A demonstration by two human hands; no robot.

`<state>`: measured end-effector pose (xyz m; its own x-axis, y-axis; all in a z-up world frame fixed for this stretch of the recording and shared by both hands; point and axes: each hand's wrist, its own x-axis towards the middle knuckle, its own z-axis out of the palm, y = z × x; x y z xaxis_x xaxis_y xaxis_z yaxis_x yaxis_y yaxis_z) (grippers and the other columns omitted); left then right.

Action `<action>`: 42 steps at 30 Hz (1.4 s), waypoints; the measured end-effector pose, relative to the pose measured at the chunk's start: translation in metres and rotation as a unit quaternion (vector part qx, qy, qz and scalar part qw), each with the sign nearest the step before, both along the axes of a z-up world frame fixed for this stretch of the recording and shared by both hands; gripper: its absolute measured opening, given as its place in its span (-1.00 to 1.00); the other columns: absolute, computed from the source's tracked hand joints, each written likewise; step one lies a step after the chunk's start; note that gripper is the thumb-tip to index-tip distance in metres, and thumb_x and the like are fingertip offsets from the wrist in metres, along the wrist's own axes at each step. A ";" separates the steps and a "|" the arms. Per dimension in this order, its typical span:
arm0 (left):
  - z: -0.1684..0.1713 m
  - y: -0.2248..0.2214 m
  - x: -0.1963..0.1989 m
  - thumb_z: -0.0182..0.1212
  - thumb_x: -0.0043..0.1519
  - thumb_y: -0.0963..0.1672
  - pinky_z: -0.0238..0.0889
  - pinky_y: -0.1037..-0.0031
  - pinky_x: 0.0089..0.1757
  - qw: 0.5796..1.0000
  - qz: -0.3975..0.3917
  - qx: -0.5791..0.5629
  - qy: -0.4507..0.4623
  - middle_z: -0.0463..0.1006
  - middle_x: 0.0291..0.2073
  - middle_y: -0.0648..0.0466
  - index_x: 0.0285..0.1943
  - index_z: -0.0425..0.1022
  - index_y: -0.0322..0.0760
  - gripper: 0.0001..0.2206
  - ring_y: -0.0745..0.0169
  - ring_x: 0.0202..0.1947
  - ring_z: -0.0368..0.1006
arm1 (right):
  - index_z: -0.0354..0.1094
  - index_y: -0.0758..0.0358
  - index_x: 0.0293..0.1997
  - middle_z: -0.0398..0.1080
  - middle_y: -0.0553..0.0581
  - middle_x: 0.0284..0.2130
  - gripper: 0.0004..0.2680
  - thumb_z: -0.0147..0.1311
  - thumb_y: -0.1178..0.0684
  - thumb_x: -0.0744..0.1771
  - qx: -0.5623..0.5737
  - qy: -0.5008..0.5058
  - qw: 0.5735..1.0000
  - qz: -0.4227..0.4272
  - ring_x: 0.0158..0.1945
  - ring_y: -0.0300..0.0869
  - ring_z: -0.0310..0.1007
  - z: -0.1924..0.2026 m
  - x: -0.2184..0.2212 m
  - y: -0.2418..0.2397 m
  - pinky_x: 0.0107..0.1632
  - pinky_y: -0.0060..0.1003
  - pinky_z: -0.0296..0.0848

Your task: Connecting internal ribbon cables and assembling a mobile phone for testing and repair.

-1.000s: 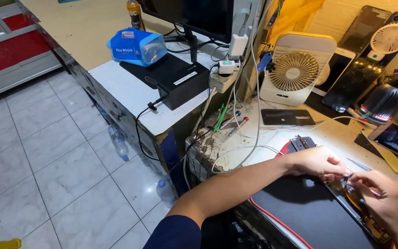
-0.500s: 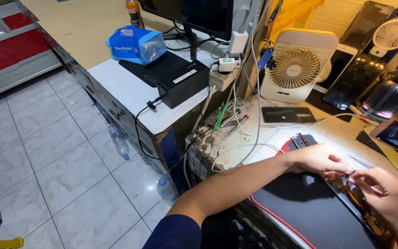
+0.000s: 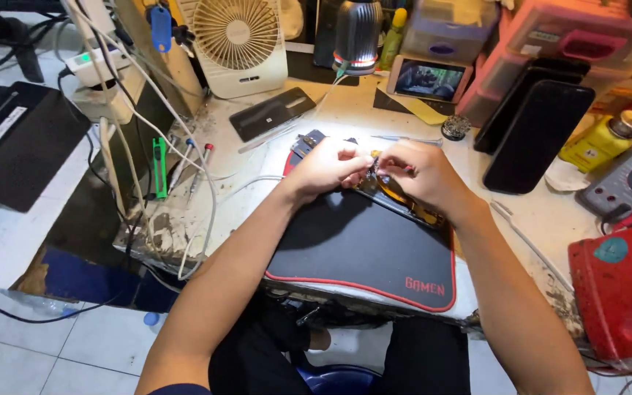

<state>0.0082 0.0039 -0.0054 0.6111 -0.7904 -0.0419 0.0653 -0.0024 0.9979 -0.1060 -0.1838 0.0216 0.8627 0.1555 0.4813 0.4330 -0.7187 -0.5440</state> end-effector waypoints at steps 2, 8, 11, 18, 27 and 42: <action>0.002 -0.001 -0.001 0.29 0.23 -0.15 0.30 0.64 -0.52 1.000 0.001 0.006 -0.003 0.44 -0.71 0.00 -0.47 0.58 -0.36 -0.79 0.43 -0.67 0.31 | 0.51 0.23 -0.19 0.49 0.13 -0.41 -0.93 0.23 0.26 0.32 0.001 0.016 1.000 0.000 -0.28 -0.05 0.53 0.000 -0.001 -0.002 -0.07 -0.23 0.50; -0.004 -0.006 -0.001 0.27 0.21 -0.16 0.31 0.62 -0.51 1.000 -0.001 -0.002 -0.012 0.46 -0.70 0.00 -0.48 0.60 -0.34 -0.81 0.43 -0.67 0.33 | 0.52 0.24 -0.16 0.49 0.12 -0.40 -0.93 0.19 0.26 0.34 0.001 0.009 1.000 0.001 -0.28 -0.04 0.53 0.003 -0.006 -0.002 -0.07 -0.19 0.50; -0.012 -0.009 -0.004 0.26 0.20 -0.18 0.32 0.62 -0.48 0.998 0.015 -0.039 -0.039 0.46 -0.68 -0.01 -0.48 0.57 -0.36 -0.82 0.42 -0.62 0.35 | 0.53 0.17 -0.12 0.49 0.10 -0.40 -0.90 0.19 0.24 0.33 -0.018 -0.033 0.999 0.019 -0.29 -0.01 0.52 -0.014 -0.001 -0.013 -0.10 -0.15 0.49; 0.015 0.011 -0.008 0.20 0.14 -0.10 0.13 0.57 -0.52 0.995 -0.056 -0.060 -0.055 0.42 -0.74 0.09 -0.60 0.51 -0.29 -0.74 0.37 -0.67 0.26 | 0.59 0.23 -0.18 0.58 0.10 -0.22 -0.92 0.22 0.23 0.31 -0.021 0.050 0.998 -0.039 -0.18 -0.19 0.54 -0.014 -0.005 -0.006 -0.16 -0.35 0.49; 0.012 0.010 -0.007 0.17 0.15 -0.15 0.18 0.57 -0.49 0.995 -0.082 -0.040 -0.035 0.45 -0.68 0.06 -0.58 0.50 -0.30 -0.78 0.35 -0.60 0.32 | 0.56 0.10 -0.33 0.53 0.00 -0.44 -0.97 0.24 0.13 0.31 -0.074 0.111 0.986 -0.100 -0.37 -0.22 0.39 -0.031 0.001 -0.017 -0.26 -0.38 0.29; 0.015 0.009 -0.007 0.16 0.12 -0.17 0.22 0.54 -0.49 0.996 -0.060 -0.034 -0.063 0.50 -0.67 0.08 -0.51 0.54 -0.31 -0.84 0.34 -0.62 0.35 | 0.58 0.08 -0.19 0.62 -0.01 -0.28 -0.92 0.25 0.17 0.30 -0.129 0.105 0.981 -0.103 -0.28 -0.24 0.57 -0.028 0.002 -0.017 -0.21 -0.36 0.57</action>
<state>0.0015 0.0126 0.0091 0.5094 -0.8562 0.0860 -0.0580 0.0656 0.9962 -0.1043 -0.2011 -0.0067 0.9644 0.0604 0.2574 0.1616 -0.9051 -0.3933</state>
